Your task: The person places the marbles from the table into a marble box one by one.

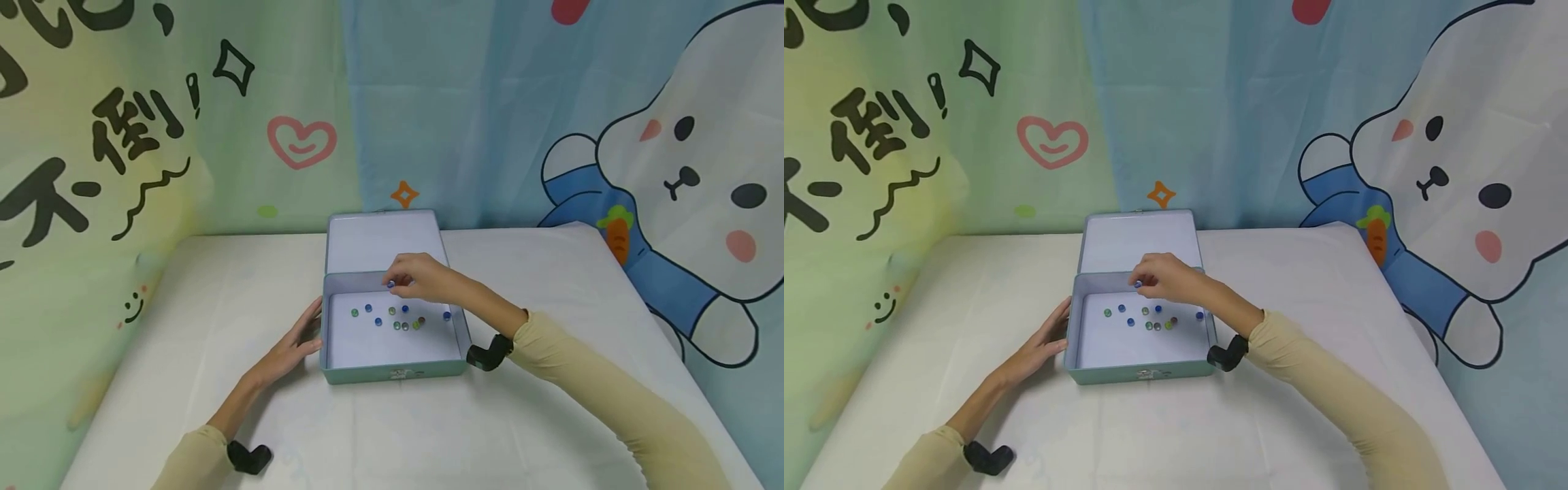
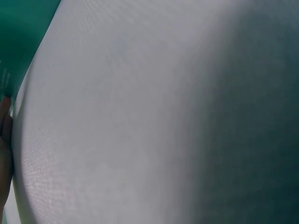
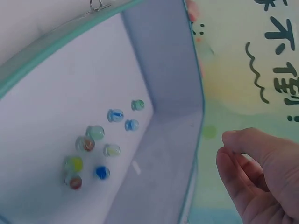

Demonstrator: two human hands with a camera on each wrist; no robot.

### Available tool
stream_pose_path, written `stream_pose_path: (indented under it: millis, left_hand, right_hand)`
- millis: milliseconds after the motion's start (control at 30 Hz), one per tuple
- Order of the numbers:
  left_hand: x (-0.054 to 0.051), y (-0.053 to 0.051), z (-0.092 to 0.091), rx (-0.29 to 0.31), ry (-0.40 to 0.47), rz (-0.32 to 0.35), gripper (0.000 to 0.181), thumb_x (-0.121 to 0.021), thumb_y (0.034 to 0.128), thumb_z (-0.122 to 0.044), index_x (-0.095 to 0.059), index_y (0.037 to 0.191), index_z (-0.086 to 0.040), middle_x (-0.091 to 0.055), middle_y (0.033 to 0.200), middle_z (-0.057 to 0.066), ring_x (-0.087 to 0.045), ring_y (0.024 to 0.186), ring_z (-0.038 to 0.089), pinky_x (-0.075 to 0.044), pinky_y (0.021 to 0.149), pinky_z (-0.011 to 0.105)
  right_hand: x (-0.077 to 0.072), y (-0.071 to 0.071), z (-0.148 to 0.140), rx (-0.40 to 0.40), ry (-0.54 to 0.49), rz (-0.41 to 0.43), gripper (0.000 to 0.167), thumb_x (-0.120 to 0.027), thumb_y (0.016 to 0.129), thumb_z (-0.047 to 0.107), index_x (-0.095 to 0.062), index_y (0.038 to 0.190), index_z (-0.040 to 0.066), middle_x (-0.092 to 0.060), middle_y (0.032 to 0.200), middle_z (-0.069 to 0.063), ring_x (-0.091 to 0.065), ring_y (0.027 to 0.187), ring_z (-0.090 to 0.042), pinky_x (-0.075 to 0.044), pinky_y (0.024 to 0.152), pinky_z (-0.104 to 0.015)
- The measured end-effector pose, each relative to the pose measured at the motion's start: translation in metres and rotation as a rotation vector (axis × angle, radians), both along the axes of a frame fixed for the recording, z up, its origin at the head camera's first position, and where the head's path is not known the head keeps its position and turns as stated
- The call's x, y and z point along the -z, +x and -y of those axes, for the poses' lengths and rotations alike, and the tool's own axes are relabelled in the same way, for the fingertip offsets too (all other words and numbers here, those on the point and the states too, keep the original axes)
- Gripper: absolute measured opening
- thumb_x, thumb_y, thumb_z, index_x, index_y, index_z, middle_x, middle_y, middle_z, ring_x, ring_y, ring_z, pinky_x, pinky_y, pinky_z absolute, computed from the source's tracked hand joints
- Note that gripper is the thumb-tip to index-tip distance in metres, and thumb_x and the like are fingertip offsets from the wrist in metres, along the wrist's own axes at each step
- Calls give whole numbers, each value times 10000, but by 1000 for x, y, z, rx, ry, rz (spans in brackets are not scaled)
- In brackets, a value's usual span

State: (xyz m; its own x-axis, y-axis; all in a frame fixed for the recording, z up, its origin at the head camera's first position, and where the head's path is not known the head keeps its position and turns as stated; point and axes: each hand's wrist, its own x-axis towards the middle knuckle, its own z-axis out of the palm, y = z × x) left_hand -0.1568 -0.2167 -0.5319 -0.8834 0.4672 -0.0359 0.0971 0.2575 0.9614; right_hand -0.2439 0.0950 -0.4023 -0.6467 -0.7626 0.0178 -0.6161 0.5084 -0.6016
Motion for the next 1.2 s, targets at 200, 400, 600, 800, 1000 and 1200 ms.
stream_pose_path:
  millis: [200, 400, 600, 800, 1000, 1200]
  left_hand:
    - [1, 0, 0, -11, -21, 11, 705, -468, 1002, -249, -50, 1554, -385, -83, 1649, 95, -184, 1472, 449, -167, 1103, 731]
    - [-1, -1, 0, -10, -22, 20, 710, -464, 1001, -248, -42, 1555, -382, -83, 1649, 89, -179, 1474, 439, -164, 1109, 726]
    - [0, 0, 0, -6, -14, 31, 712, -466, 1001, -238, -44, 1549, -404, -69, 1653, 66, -143, 1490, 421, -136, 1120, 720]
    - [1, 0, 1, 2, -2, 5, 714, -463, 1004, -217, -40, 1561, -359, -69, 1650, 101, -145, 1483, 440, -130, 1122, 717]
    - [0, 1, 1, 10, 7, -3, 711, -467, 1005, -224, -45, 1559, -366, -71, 1652, 86, -169, 1477, 440, -157, 1128, 700]
    - [1, -1, 1, 11, 1, -5, 714, -462, 1006, -208, -38, 1562, -354, -67, 1652, 88, -169, 1478, 437, -160, 1129, 699]
  right_hand:
    - [18, -5, 27, -94, 88, 39, 213, -625, 914, 46, -701, 1112, 24, -648, 1024, -85, -650, 937, -167, -542, 816, -210]
    - [42, -8, 55, -262, 230, 22, 194, -653, 909, 78, -709, 1089, 32, -689, 1032, -74, -649, 938, -149, -514, 817, -192]
    - [47, -9, 80, -338, 324, 51, 160, -685, 889, 91, -715, 1039, 44, -691, 972, -61, -616, 883, -126, -493, 795, -199]
    - [46, -11, 94, -356, 322, 54, 150, -686, 877, 56, -715, 1019, 16, -713, 963, -86, -636, 879, -148, -508, 794, -200]
    - [54, -16, 101, -352, 358, 46, 147, -706, 870, 90, -715, 1004, 30, -709, 952, -70, -597, 837, -100, -471, 753, -153]
    - [63, -21, 107, -337, 378, 33, 152, -722, 864, 125, -710, 994, 48, -699, 946, -57, -566, 817, -78, -462, 745, -158]
